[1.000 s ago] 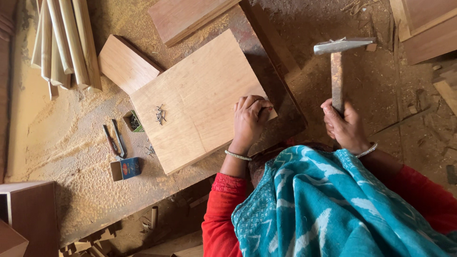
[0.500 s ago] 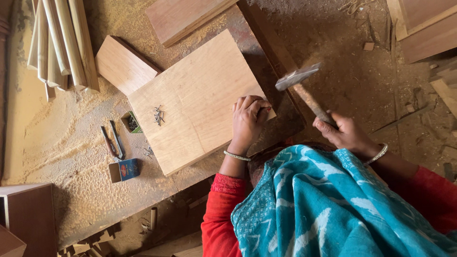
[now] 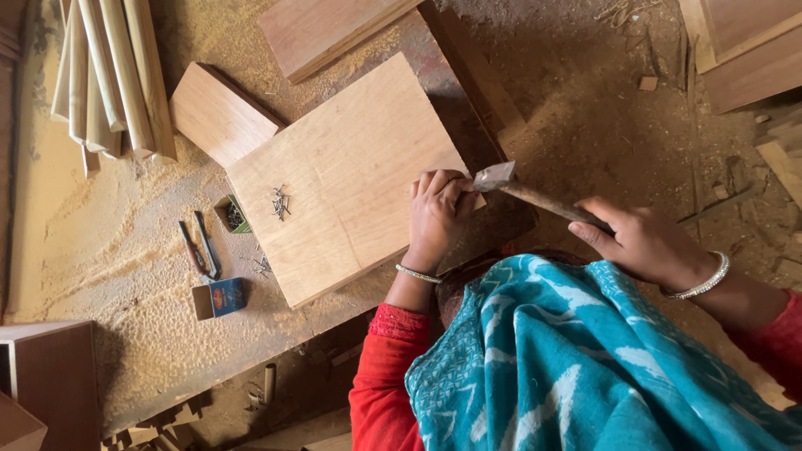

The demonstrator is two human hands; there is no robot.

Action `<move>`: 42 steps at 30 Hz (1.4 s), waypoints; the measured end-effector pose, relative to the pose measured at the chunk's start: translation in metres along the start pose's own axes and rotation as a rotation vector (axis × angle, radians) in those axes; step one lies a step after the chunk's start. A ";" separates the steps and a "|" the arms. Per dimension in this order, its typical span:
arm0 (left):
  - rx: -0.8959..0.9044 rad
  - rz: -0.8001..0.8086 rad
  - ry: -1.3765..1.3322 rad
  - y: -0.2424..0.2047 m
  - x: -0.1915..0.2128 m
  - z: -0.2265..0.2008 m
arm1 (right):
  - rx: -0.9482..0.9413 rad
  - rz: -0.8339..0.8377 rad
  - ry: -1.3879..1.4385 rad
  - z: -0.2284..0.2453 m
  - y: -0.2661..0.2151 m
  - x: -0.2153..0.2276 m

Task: The person assembles a wooden box by hammering nails into the joints to secure the pieces together. They repeatedly pick up nails, position them, and strike them with a hammer while adjusting the box on the workbench.

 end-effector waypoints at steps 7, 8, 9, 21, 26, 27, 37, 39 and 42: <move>0.001 0.001 -0.003 0.000 0.001 -0.001 | 0.083 -0.064 -0.142 0.008 0.008 0.005; 0.005 -0.004 -0.007 0.000 0.000 -0.002 | 0.049 -0.032 -0.157 0.008 0.006 0.006; -0.002 -0.003 0.001 0.001 0.001 -0.002 | 0.012 -0.004 -0.168 0.008 0.004 0.006; -0.006 -0.004 0.006 0.002 0.001 -0.003 | 0.003 -0.007 -0.208 0.011 0.012 0.009; -0.019 -0.013 0.034 -0.002 -0.001 0.000 | 0.232 -0.223 -0.102 0.025 -0.003 0.012; -0.018 -0.012 0.031 -0.002 -0.002 0.001 | 0.183 -0.145 -0.105 0.025 0.000 0.010; -0.011 -0.012 0.041 -0.002 -0.003 0.004 | 0.229 -0.224 -0.089 0.032 -0.006 0.013; -0.015 -0.016 0.035 -0.002 -0.003 0.004 | 0.143 -0.117 -0.149 0.024 -0.005 0.005; -0.008 -0.025 -0.005 -0.001 -0.001 0.002 | 0.002 -0.080 -0.265 0.001 0.004 -0.008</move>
Point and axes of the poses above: each hand's wrist, its own y-axis towards the middle knuckle, its own x-axis out of the back of the hand, z = x × y, the point moved 2 cm from there along y, towards the middle knuckle, and after that the axes turned 1 degree about -y, right-handed, at the moved point
